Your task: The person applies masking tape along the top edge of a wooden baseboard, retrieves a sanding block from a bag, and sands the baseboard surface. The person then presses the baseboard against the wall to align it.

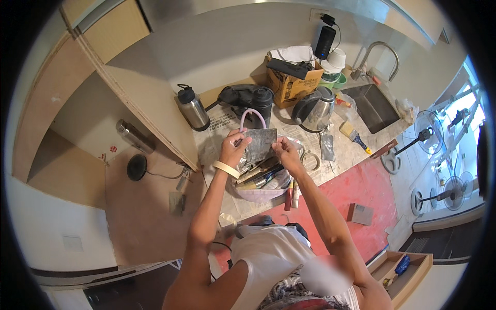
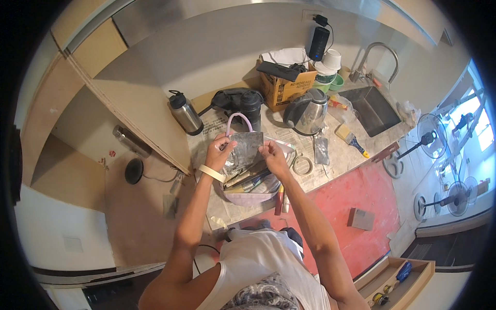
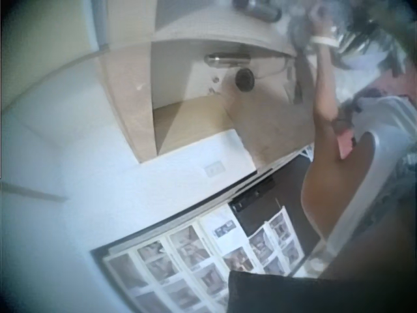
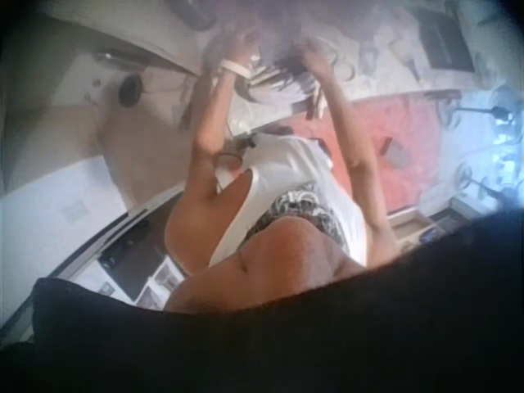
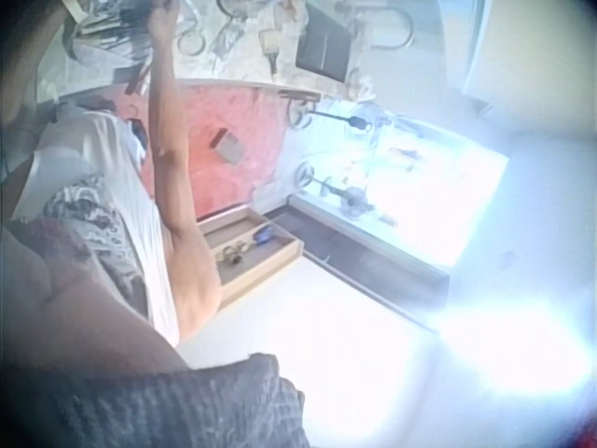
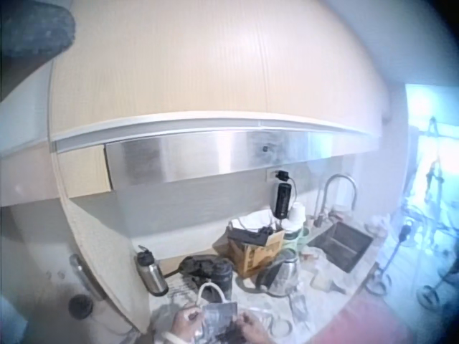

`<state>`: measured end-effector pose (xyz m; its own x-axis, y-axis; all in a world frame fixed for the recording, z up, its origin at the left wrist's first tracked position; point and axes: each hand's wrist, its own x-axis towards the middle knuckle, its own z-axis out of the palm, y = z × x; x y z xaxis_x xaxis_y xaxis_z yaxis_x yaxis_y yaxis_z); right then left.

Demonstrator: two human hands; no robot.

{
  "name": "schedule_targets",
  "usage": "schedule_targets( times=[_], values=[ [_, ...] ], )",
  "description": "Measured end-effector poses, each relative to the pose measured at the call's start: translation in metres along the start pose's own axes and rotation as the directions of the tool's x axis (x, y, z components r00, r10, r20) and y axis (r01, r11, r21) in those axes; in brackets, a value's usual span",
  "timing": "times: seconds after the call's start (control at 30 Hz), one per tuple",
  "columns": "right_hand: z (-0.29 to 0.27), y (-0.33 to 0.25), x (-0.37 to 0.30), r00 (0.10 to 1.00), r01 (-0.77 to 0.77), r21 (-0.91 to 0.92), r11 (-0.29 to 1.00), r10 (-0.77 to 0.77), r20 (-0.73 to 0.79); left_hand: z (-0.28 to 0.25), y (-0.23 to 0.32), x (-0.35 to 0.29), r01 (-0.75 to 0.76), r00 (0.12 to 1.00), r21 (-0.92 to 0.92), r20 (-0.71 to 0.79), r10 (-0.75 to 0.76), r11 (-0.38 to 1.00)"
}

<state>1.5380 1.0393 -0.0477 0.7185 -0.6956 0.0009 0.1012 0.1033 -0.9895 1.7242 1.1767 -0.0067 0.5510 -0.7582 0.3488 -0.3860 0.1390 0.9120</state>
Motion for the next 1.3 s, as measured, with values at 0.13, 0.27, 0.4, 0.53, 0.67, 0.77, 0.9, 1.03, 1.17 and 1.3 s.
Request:
schedule_targets(
  times=[0.13,0.27,0.4,0.53,0.67,0.77,0.9,1.03,1.17,1.3],
  values=[
    [0.001,-0.006,0.0,0.926,0.24,-0.09,0.967,-0.256,-0.279,0.001,-0.017,0.003,0.21,0.957,-0.146,-0.171,-0.234,0.967],
    [-0.003,-0.03,-0.035,0.894,0.39,-0.522,0.759,-0.449,0.015,-0.009,-0.042,0.008,0.268,0.902,-0.247,-0.275,-0.333,0.931],
    [-0.004,-0.036,-0.042,0.723,0.671,-0.668,0.321,-0.481,0.495,0.001,-0.038,0.016,0.271,0.894,-0.577,-0.145,-0.423,0.771],
    [0.003,-0.043,-0.084,0.842,0.443,-0.775,0.45,-0.506,0.188,0.006,-0.019,0.012,0.232,0.922,-0.457,-0.179,-0.344,0.858],
    [-0.014,-0.023,-0.131,0.952,-0.301,-0.725,0.619,0.151,-0.266,-0.018,-0.034,-0.001,0.222,0.931,-0.362,-0.198,-0.307,0.906],
    [-0.022,0.005,-0.15,0.928,-0.326,-0.765,0.556,0.343,-0.146,-0.012,-0.018,-0.012,0.215,0.936,-0.105,-0.261,-0.235,0.971],
    [0.014,0.02,-0.112,0.994,-0.108,-0.639,0.762,0.068,-0.088,-0.019,-0.002,-0.014,0.021,0.898,-0.129,-0.434,-0.075,0.991],
    [0.06,-0.012,-0.07,0.962,0.249,-0.517,0.819,-0.271,0.033,-0.022,0.04,-0.016,0.005,0.867,-0.114,-0.494,-0.061,0.993],
    [0.059,-0.012,-0.062,0.981,0.149,-0.551,0.821,-0.052,0.188,-0.037,0.033,-0.031,0.058,0.888,0.084,-0.459,-0.013,0.995],
    [0.02,-0.003,-0.102,0.988,0.03,-0.67,0.742,0.079,0.131,-0.021,0.056,-0.063,-0.098,0.853,0.553,-0.381,0.356,0.827]
  ],
)
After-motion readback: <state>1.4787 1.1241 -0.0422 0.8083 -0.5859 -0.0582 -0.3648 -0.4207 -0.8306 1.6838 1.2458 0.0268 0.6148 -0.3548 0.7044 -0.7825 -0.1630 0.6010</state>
